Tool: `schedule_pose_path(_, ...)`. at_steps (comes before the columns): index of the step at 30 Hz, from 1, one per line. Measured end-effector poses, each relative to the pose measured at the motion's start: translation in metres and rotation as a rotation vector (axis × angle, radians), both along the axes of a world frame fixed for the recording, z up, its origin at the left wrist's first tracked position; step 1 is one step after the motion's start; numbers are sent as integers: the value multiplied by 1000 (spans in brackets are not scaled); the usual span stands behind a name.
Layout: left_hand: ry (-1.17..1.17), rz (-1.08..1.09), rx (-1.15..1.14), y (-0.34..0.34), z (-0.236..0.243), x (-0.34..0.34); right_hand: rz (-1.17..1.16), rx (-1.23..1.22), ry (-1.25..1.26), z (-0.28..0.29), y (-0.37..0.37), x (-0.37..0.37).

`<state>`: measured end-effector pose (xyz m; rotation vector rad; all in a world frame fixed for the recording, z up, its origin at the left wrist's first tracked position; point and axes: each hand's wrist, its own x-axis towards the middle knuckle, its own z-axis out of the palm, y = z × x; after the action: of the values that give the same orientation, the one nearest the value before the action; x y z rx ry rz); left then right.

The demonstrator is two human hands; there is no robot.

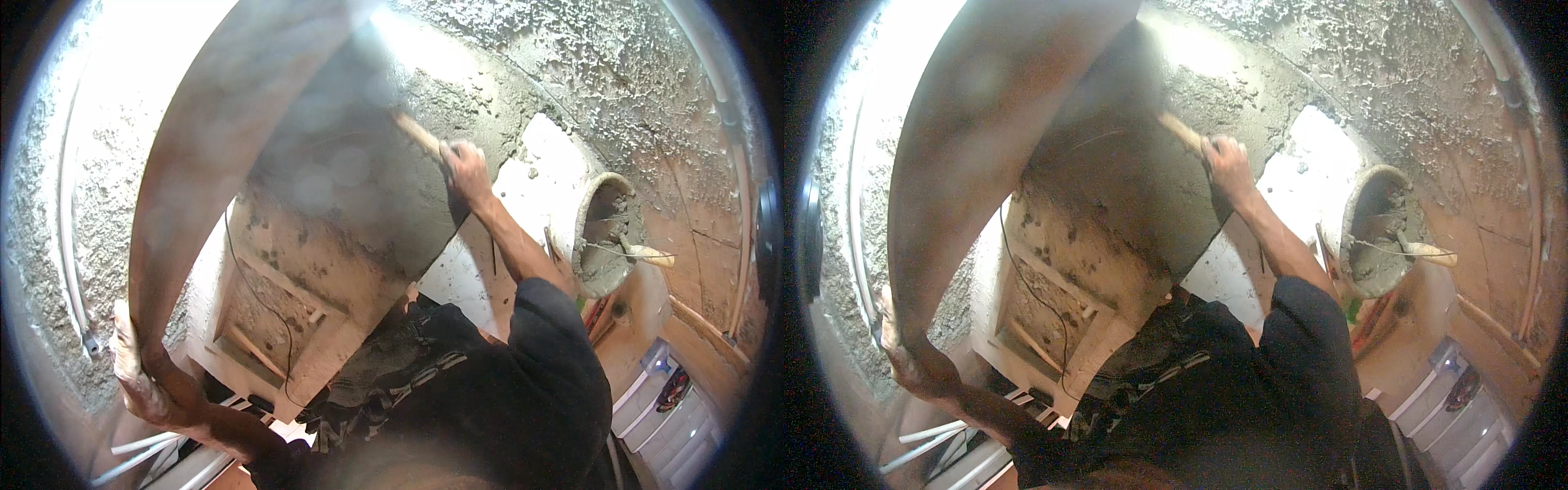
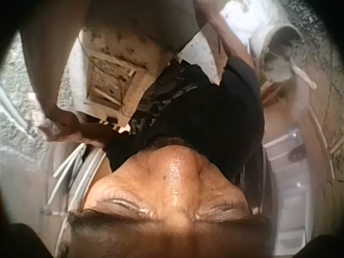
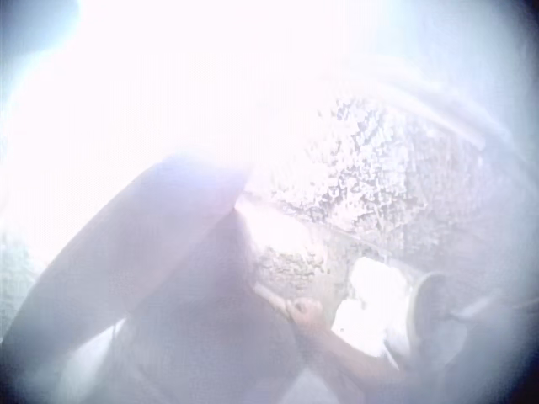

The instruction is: The person applies cement to a wall section, levels the surface with a wooden board, and then places a large white tile onto the prepared area, using a rubber mallet and level to ensure it is positioned correctly.

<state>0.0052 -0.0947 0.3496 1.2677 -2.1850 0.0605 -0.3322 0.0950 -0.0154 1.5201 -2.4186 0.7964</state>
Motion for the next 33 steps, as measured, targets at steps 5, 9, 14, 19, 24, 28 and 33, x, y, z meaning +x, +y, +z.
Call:
schedule_pose_path(5,303,-233,88,-17,-4,23,-216,71,82,1,-11,-56)
schedule_pose_path(9,-144,-3,-120,-6,6,1,-94,106,59,-1,8,-18)
schedule_pose_path(14,-17,1,-100,-10,0,12,-129,101,-8,5,12,-34)
schedule_pose_path(19,60,-237,-111,-28,2,16,-132,111,9,-2,15,-7)
schedule_pose_path(24,-114,129,-180,-32,6,41,-226,122,82,-11,-5,-55)
schedule_pose_path(28,-144,120,-134,-18,12,4,-125,56,53,5,2,-22)
schedule_pose_path(33,-59,25,-122,-18,6,8,-142,106,7,8,-7,-33)
